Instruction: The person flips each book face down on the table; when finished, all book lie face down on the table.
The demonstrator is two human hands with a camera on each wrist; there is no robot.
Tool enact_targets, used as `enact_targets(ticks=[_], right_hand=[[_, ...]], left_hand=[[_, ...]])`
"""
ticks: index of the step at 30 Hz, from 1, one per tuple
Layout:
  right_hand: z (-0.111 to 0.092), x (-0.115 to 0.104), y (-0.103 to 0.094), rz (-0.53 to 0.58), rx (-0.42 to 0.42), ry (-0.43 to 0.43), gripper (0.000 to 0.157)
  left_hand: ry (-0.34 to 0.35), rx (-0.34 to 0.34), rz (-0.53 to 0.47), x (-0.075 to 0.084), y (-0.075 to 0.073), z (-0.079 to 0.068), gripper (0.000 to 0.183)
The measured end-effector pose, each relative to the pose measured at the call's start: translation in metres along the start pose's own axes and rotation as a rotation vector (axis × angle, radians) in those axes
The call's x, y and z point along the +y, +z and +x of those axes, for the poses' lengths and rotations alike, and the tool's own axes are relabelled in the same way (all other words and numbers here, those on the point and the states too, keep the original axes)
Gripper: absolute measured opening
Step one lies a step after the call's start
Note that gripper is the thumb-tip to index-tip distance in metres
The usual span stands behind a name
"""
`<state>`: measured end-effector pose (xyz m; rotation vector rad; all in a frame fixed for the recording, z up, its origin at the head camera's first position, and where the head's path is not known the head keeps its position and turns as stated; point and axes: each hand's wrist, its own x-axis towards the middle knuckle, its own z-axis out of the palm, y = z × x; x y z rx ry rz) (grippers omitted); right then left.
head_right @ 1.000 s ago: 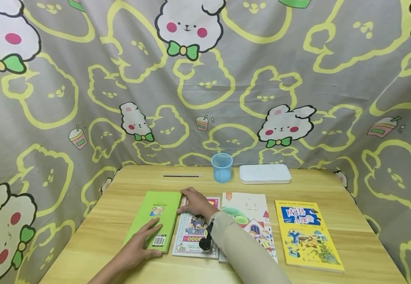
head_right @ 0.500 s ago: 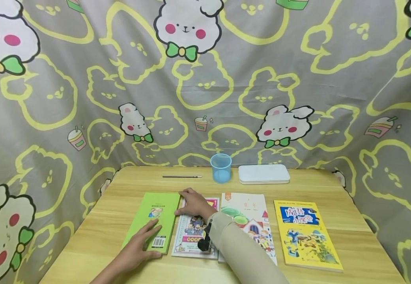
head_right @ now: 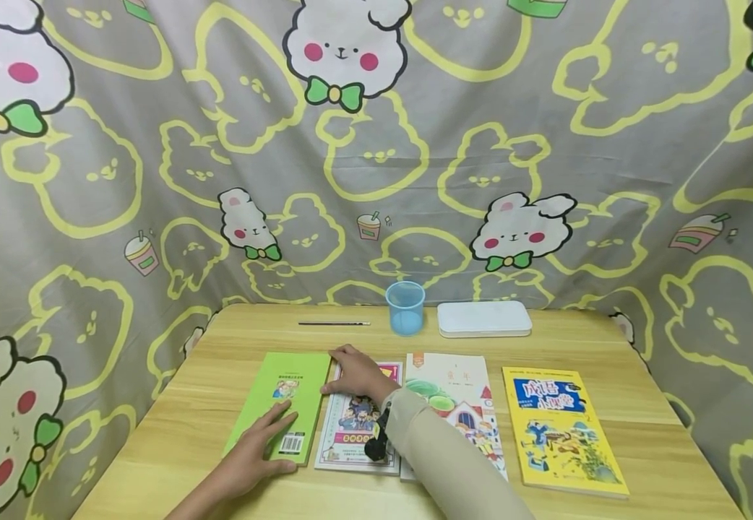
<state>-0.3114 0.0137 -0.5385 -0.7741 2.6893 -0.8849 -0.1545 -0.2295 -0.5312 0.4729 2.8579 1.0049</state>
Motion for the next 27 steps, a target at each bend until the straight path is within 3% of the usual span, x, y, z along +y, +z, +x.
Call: enact_targets(ticks=[16,27], right_hand=[[-0.007,0.011,-0.011,0.037,0.025,-0.030,0.088],[-0.026,0.017,-0.027,0.059,0.030,-0.058,0.079]], left_hand=[[-0.013,-0.012,0.010,-0.003,0.001,0.001,0.090],[-0.015,-0.011,0.013,-0.001,0.001,0.001,0.089]])
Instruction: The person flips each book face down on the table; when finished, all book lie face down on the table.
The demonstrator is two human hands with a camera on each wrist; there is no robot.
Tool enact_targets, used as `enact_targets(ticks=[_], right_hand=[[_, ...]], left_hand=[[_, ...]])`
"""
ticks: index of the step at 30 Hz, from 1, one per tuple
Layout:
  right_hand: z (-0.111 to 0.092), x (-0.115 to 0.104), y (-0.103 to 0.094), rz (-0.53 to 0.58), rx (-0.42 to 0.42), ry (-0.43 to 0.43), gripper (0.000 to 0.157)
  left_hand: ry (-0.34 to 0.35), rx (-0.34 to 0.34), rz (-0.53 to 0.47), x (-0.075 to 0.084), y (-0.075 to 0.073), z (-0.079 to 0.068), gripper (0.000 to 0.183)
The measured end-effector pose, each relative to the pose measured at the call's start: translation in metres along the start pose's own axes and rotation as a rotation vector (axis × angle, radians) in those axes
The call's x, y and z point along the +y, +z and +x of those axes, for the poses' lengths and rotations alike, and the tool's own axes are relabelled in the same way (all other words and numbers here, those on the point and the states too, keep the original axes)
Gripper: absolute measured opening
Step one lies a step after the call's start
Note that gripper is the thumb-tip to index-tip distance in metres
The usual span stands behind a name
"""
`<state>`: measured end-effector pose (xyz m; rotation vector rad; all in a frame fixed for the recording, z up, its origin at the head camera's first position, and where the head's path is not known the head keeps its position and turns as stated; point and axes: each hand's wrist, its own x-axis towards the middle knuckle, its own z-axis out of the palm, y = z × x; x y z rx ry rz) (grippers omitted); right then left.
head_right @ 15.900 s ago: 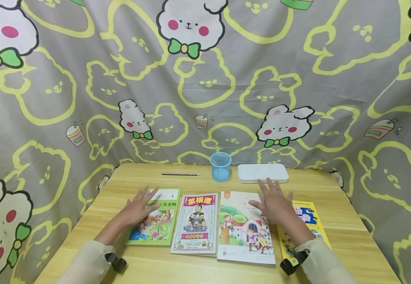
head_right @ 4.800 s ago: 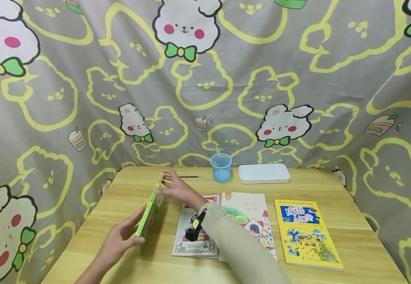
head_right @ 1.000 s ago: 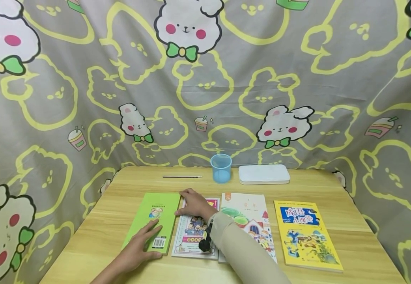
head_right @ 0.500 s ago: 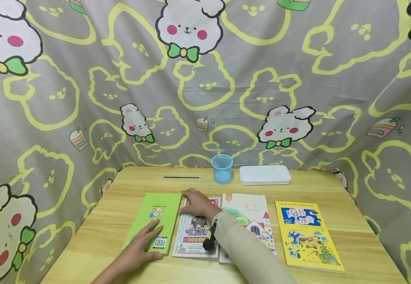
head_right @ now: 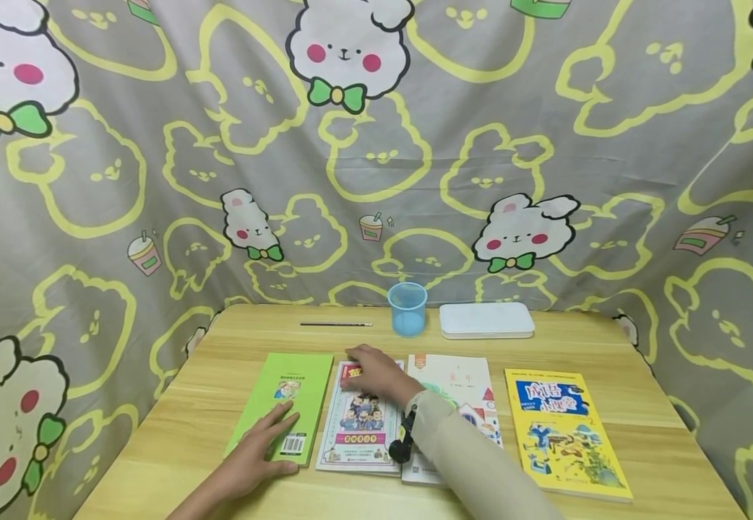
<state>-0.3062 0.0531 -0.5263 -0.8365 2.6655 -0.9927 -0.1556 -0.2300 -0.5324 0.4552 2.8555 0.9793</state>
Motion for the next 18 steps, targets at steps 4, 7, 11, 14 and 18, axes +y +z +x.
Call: enact_targets(ticks=[4,7,11,14,18], right_hand=[[-0.005,0.007,-0.003,-0.012,0.013,0.010,0.079],[-0.009,0.011,-0.005,-0.022,0.024,0.007,0.079],[-0.018,0.015,-0.010,-0.028,0.049,0.018,0.078],[-0.025,0.018,-0.015,-0.030,0.061,0.036,0.078],[-0.034,0.022,-0.021,-0.027,0.070,0.044,0.078]], left_hand=[[-0.002,-0.002,0.000,0.000,0.000,0.000,0.090],[-0.003,-0.002,-0.002,0.000,0.000,-0.001,0.090],[-0.007,0.000,0.001,0.001,0.000,-0.001,0.091],[-0.005,0.001,0.000,0.001,0.000,-0.001,0.090],[0.000,0.001,-0.004,0.002,-0.001,-0.002,0.090]])
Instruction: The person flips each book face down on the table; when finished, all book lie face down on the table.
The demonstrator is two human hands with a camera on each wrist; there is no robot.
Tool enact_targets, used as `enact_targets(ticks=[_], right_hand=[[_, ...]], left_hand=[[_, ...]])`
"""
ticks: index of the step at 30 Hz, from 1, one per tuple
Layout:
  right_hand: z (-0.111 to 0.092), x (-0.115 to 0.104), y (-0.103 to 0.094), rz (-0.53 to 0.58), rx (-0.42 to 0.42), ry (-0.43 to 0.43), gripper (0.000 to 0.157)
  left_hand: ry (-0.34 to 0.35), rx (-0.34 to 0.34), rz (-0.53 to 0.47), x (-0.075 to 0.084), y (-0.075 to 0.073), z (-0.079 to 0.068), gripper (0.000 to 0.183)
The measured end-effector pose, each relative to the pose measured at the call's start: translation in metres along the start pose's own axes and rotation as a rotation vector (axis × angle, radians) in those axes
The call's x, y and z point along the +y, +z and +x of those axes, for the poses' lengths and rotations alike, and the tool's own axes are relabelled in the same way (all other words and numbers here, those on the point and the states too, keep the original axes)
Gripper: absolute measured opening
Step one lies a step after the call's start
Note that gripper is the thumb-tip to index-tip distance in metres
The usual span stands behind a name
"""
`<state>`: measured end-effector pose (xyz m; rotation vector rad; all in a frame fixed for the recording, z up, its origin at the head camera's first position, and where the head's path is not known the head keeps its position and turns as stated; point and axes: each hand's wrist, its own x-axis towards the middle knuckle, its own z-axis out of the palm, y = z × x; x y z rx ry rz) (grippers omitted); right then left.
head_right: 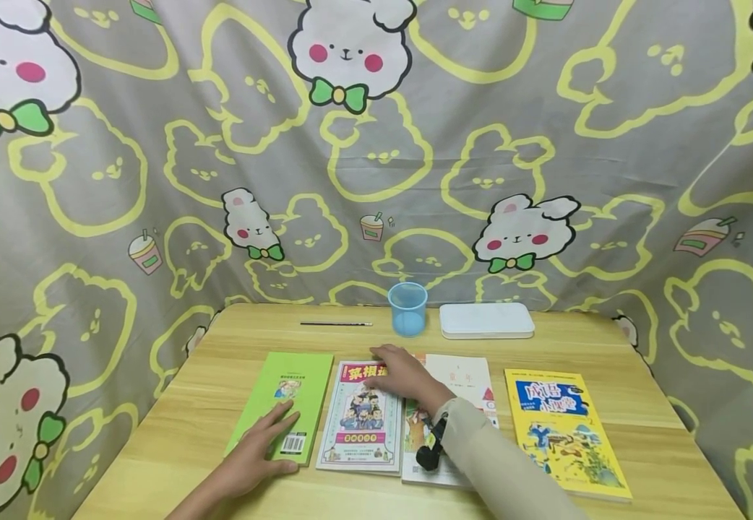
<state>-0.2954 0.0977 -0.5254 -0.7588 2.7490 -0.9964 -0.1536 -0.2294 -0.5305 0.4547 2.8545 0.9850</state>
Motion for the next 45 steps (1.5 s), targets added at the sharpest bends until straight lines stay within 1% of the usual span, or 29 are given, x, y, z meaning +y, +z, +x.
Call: enact_targets(ticks=[5,9,15,20,27,31,37,41,45], right_hand=[[-0.010,0.008,-0.006,-0.009,0.011,0.014,0.079],[-0.016,0.015,-0.009,-0.037,0.009,0.031,0.078],[-0.025,0.022,-0.014,-0.020,0.024,0.034,0.075],[-0.026,0.029,-0.013,-0.009,0.039,0.004,0.070],[-0.024,0.038,-0.005,-0.103,0.060,-0.056,0.066],[-0.023,0.037,-0.003,-0.116,0.072,-0.063,0.065],[-0.024,0.035,-0.002,-0.123,0.075,-0.054,0.064],[-0.025,0.035,-0.003,-0.127,0.078,-0.044,0.062],[-0.025,0.033,-0.004,-0.127,0.079,-0.042,0.061]], left_hand=[[-0.003,-0.007,-0.001,0.001,-0.001,-0.001,0.090],[-0.004,-0.010,-0.002,0.002,-0.001,-0.001,0.090],[0.000,-0.013,-0.002,0.002,-0.001,0.000,0.090],[0.002,-0.014,-0.002,0.001,-0.001,0.000,0.089],[-0.016,-0.017,0.006,-0.001,0.000,0.000,0.091],[-0.022,-0.016,-0.002,0.000,0.000,0.001,0.091],[-0.032,-0.017,-0.014,0.011,-0.002,0.002,0.089],[0.000,-0.007,0.005,0.023,0.001,0.005,0.089],[0.042,-0.016,0.036,0.033,0.006,0.009,0.088]])
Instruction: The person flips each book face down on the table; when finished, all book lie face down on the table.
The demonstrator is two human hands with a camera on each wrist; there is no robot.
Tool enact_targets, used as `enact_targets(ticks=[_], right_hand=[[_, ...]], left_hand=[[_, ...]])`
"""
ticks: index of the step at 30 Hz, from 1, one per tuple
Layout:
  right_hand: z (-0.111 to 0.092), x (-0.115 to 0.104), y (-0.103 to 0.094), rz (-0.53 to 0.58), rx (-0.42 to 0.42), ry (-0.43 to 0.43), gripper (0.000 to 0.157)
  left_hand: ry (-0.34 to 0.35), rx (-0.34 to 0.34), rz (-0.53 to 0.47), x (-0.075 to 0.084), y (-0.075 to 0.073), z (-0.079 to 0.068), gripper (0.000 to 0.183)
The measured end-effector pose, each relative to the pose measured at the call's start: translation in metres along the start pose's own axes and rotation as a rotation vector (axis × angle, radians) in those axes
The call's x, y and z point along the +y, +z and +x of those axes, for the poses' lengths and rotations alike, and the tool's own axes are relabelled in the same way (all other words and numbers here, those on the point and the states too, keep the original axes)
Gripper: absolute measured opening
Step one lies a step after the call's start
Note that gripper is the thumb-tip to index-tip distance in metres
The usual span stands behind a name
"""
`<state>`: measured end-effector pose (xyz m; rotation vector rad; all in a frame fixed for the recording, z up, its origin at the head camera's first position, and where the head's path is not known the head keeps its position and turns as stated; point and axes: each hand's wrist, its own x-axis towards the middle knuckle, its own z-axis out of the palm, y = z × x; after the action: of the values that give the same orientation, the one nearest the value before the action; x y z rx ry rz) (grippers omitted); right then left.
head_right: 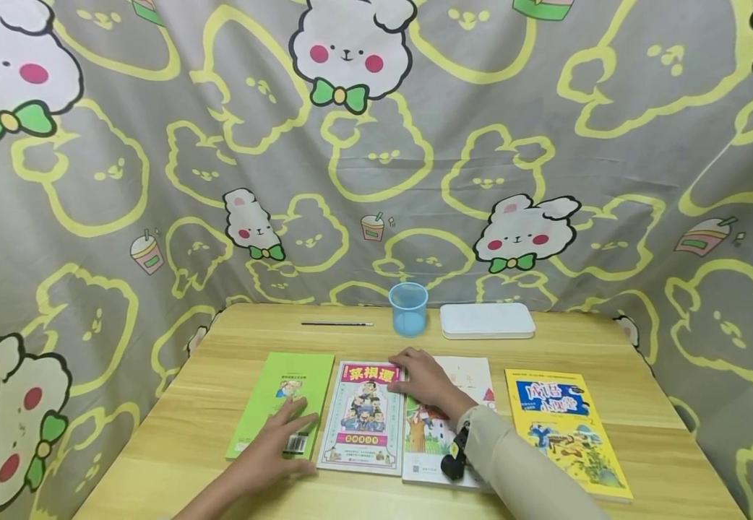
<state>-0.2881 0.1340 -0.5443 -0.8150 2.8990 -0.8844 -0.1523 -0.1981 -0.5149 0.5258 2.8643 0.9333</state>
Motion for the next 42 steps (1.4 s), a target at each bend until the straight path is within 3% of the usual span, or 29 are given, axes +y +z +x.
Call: enact_targets(ticks=[11,22,42], right_hand=[[0.001,0.000,0.000,-0.005,-0.004,-0.004,0.062],[0.000,0.001,0.000,-0.014,0.000,0.006,0.062],[-0.001,-0.002,-0.001,-0.019,-0.003,0.001,0.059]], left_hand=[[0.002,-0.063,0.051,0.009,0.010,0.009,0.081],[0.004,-0.040,0.073,0.012,0.016,0.010,0.079],[-0.022,-0.024,-0.083,0.007,0.020,0.007,0.078]])
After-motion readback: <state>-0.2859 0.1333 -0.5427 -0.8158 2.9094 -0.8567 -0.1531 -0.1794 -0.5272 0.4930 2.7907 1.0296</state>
